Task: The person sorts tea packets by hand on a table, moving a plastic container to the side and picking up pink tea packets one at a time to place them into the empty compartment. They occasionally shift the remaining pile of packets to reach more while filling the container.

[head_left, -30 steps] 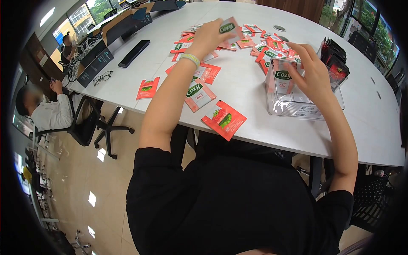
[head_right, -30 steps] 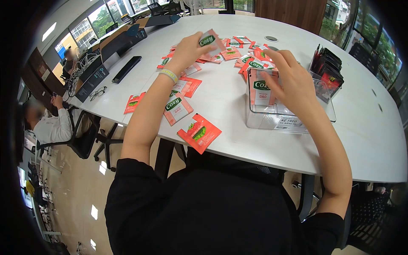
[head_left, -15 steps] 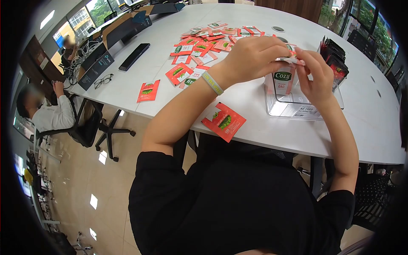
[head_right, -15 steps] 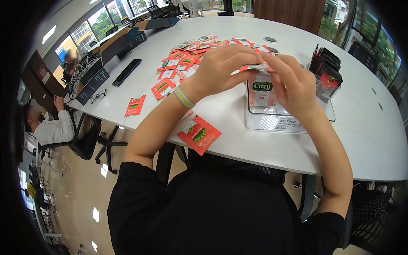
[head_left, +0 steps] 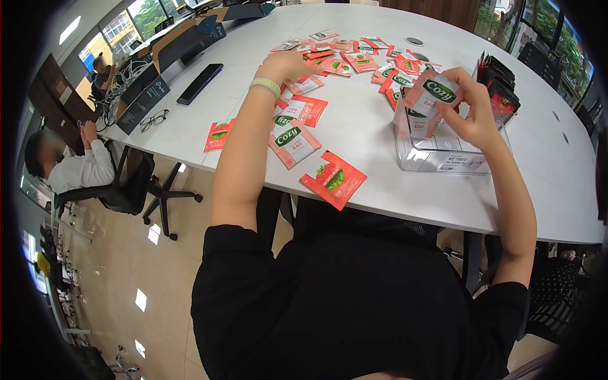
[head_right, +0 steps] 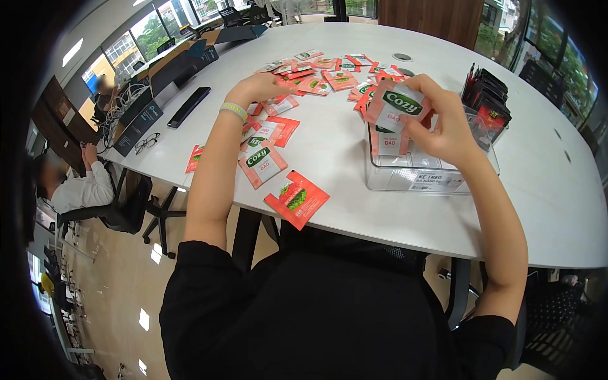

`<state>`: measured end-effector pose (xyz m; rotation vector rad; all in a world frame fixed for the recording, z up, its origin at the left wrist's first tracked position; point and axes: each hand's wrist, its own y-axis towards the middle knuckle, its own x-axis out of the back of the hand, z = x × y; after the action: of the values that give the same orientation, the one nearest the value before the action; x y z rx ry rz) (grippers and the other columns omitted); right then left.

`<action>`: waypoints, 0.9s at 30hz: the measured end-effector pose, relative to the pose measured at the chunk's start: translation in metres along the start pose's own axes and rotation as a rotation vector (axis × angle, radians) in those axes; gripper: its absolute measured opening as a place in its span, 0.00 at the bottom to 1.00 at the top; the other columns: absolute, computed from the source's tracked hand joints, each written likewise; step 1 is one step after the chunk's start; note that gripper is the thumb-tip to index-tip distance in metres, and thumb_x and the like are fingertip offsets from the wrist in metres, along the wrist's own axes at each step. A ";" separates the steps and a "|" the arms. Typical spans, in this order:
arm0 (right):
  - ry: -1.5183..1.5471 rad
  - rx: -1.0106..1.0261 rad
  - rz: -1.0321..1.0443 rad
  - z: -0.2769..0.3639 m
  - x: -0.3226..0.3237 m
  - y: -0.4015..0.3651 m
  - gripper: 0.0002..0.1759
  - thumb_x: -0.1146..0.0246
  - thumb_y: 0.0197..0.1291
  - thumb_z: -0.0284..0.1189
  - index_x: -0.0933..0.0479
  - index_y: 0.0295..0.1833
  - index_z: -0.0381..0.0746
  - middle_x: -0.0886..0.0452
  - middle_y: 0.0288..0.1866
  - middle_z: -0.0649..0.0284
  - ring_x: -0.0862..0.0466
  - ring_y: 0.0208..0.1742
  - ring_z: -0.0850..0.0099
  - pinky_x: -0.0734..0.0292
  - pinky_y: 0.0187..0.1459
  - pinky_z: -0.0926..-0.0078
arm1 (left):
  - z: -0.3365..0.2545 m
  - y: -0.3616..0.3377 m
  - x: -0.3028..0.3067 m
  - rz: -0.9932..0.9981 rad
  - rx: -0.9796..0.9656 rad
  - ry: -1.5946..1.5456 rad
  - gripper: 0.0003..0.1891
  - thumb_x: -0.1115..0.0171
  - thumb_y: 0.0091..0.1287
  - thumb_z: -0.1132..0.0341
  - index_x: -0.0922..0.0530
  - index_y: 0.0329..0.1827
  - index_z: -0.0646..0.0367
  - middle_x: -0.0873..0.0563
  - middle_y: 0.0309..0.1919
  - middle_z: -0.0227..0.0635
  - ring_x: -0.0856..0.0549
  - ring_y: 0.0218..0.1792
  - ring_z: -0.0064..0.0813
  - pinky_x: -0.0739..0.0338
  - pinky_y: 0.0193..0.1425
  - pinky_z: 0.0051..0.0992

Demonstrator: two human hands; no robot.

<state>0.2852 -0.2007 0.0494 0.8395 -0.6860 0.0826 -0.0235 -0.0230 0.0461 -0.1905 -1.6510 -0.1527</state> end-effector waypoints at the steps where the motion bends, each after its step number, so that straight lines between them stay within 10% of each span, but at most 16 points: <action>1: 0.001 -0.001 0.001 -0.002 0.000 0.000 0.19 0.40 0.45 0.18 0.28 0.47 0.34 0.23 0.29 0.65 0.26 0.22 0.84 0.33 0.23 0.86 | 0.006 0.004 -0.002 0.002 0.001 0.000 0.28 0.41 0.54 0.35 0.19 0.32 0.56 0.16 0.26 0.35 0.16 0.28 0.35 0.24 0.33 0.31; 10: -0.290 -0.129 0.303 0.005 -0.002 0.001 0.15 0.37 0.40 0.23 0.26 0.38 0.36 0.24 0.27 0.59 0.22 0.22 0.69 0.30 0.25 0.75 | 0.013 0.000 -0.003 0.085 -0.013 -0.155 0.27 0.26 0.47 0.49 0.20 0.40 0.62 0.16 0.37 0.40 0.16 0.30 0.28 0.26 0.34 0.26; 18: -0.548 0.059 0.257 0.004 -0.008 0.000 0.29 0.28 0.38 0.30 0.29 0.51 0.43 0.28 0.50 0.61 0.19 0.37 0.65 0.25 0.37 0.65 | 0.014 0.001 -0.005 0.107 -0.057 -0.172 0.35 0.24 0.45 0.50 0.23 0.53 0.62 0.18 0.49 0.44 0.17 0.44 0.33 0.27 0.49 0.29; 27: -0.636 -0.055 0.281 0.011 -0.011 0.001 0.46 0.28 0.41 0.32 0.40 0.69 0.54 0.33 0.60 0.59 0.17 0.36 0.67 0.21 0.43 0.67 | 0.016 0.011 -0.011 0.049 -0.044 -0.171 0.24 0.23 0.43 0.51 0.21 0.31 0.62 0.18 0.26 0.36 0.17 0.24 0.25 0.29 0.27 0.22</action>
<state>0.2703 -0.2062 0.0489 0.7099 -1.3977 0.0478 -0.0360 -0.0090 0.0334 -0.2839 -1.8120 -0.1384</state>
